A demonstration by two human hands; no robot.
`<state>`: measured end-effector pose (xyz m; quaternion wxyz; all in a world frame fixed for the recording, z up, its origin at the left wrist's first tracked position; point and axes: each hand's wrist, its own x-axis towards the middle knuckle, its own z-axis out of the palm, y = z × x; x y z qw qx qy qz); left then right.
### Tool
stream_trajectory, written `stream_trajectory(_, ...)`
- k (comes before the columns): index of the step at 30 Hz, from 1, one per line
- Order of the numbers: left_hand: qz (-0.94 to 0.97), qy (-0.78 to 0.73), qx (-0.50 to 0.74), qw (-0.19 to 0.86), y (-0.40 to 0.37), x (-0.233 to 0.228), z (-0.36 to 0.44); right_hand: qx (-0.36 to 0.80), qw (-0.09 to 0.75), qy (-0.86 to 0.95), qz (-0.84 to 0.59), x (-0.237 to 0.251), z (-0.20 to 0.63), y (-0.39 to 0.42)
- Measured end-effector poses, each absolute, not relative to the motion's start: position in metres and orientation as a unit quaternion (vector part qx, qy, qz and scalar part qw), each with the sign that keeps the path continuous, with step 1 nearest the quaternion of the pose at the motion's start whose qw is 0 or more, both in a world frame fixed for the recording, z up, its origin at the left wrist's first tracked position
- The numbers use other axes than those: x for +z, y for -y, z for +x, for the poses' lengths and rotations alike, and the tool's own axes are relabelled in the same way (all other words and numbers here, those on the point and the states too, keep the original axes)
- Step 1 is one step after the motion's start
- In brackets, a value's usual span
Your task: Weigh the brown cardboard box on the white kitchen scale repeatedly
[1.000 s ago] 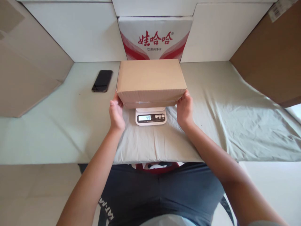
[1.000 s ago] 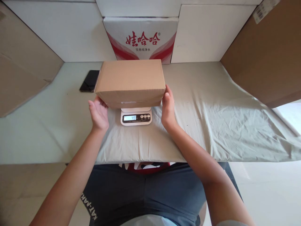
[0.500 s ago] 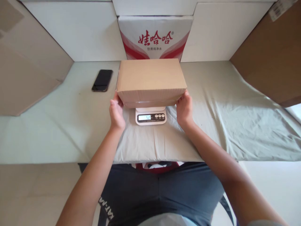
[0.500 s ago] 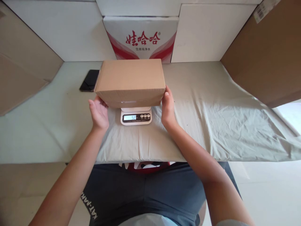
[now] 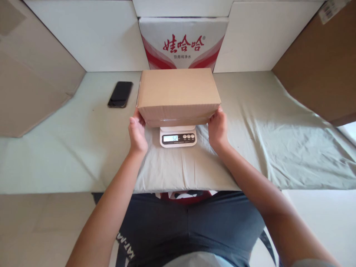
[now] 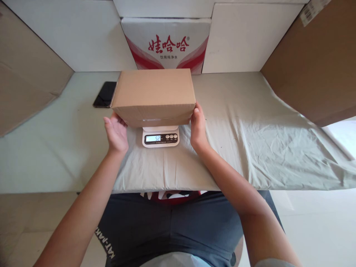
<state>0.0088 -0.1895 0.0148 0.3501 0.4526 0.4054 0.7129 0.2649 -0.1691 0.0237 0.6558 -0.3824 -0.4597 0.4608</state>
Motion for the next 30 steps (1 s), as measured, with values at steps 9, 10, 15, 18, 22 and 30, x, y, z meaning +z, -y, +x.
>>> stream_trajectory(9, 0.459, -0.41, 0.703, 0.357, 0.1903, 0.0164, 0.0074, 0.459, 0.652, 0.468, -0.381, 0.0242, 0.2645, 0.1673)
stream_trajectory(10, 0.461, -0.41, 0.702, 0.357, 0.1903, 0.0164, 0.0072, 0.46, 0.652, 0.467, -0.382, 0.0244, 0.2644, 0.1672)
stream_trajectory(15, 0.455, -0.409, 0.706, 0.355, 0.1902, 0.0177, 0.0077, 0.459, 0.656, 0.459, -0.385, 0.0244, 0.2647, 0.1675)
stream_trajectory(18, 0.45, -0.411, 0.708, 0.357, 0.1907, 0.019, 0.0086, 0.455, 0.654, 0.463, -0.389, 0.024, 0.2653, 0.1677)
stream_trajectory(22, 0.447, -0.417, 0.704, 0.361, 0.1912, 0.0188, 0.0085, 0.451, 0.649, 0.474, -0.388, 0.0236, 0.2657, 0.1662)
stream_trajectory(30, 0.473, -0.41, 0.699, 0.346, 0.1892, 0.014, 0.0066, 0.452, 0.651, 0.482, -0.373, 0.028, 0.2629, 0.165)
